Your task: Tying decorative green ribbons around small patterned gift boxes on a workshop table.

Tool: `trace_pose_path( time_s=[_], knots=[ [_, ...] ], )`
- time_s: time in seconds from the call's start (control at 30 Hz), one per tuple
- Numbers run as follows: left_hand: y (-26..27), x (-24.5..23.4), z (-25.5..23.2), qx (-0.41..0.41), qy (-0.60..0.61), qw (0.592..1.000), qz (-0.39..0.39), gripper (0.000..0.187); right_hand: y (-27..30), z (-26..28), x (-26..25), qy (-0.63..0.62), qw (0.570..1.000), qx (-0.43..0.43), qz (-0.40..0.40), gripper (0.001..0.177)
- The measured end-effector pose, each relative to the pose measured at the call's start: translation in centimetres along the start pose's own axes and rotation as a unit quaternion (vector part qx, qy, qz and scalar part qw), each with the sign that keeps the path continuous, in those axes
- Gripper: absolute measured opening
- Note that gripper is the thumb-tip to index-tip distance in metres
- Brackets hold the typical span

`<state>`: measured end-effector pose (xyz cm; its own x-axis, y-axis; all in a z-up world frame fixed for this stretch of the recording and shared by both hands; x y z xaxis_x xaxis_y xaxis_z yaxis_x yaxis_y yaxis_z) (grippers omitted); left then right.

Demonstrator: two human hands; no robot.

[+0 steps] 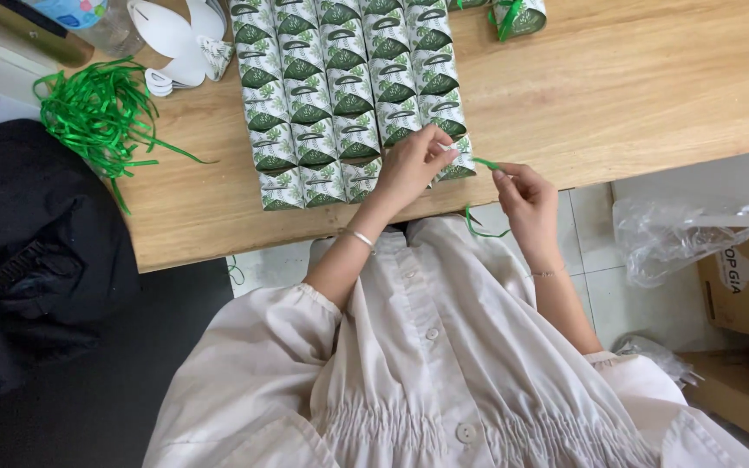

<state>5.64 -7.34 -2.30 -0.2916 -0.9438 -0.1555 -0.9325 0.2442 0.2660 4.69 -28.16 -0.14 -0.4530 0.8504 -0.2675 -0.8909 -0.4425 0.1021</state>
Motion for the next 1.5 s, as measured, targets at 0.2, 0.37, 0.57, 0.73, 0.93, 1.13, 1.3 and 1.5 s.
trace_pose_path(
  time_s=[0.2,0.37,0.57,0.73,0.93,1.13,1.3,1.5],
  knots=[
    [-4.2,3.4,2.1,0.093,-0.408,0.905,-0.078,0.031,-0.7,-7.6,0.9,-0.171,0.965,0.197,0.020,0.021],
    [-4.3,3.0,2.6,0.095,-0.417,0.899,-0.093,0.016,-1.3,-6.2,1.6,-0.162,0.974,0.158,0.026,0.023],
    [2.4,-2.4,-2.2,0.095,-0.233,0.956,-0.151,0.018,-3.1,-1.1,2.5,-0.084,0.994,0.064,0.005,0.019],
    [7.4,-5.4,-1.9,0.056,-0.189,0.960,-0.201,0.017,-5.5,2.9,7.2,-0.002,0.998,0.013,0.056,0.018],
    [9.3,-5.9,0.8,0.036,-0.257,0.932,-0.252,0.012,-7.1,1.3,11.4,0.127,0.985,0.017,0.117,0.014],
    [9.5,-5.8,2.5,0.060,-0.130,0.959,-0.246,0.015,-6.7,1.5,10.8,0.064,0.990,0.072,0.099,0.016],
    [10.5,-6.0,0.3,0.058,-0.178,0.946,-0.264,0.012,-6.9,1.8,12.3,0.009,0.987,0.029,0.156,0.013],
    [11.4,-5.7,-0.3,0.055,-0.204,0.939,-0.273,0.010,-6.8,2.9,12.9,-0.004,0.988,-0.006,0.154,0.015]
  ],
)
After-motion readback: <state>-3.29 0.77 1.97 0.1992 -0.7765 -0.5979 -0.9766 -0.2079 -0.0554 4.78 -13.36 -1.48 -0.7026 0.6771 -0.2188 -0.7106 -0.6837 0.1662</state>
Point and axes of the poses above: each hand's wrist, its own y-axis away from the middle knuckle, its own x-axis out of the palm, z = x × y, the point moved 8 cm from there along -y, towards the middle knuckle, and after that the axes turned 15 degrees about z, right-handed, at the moved point
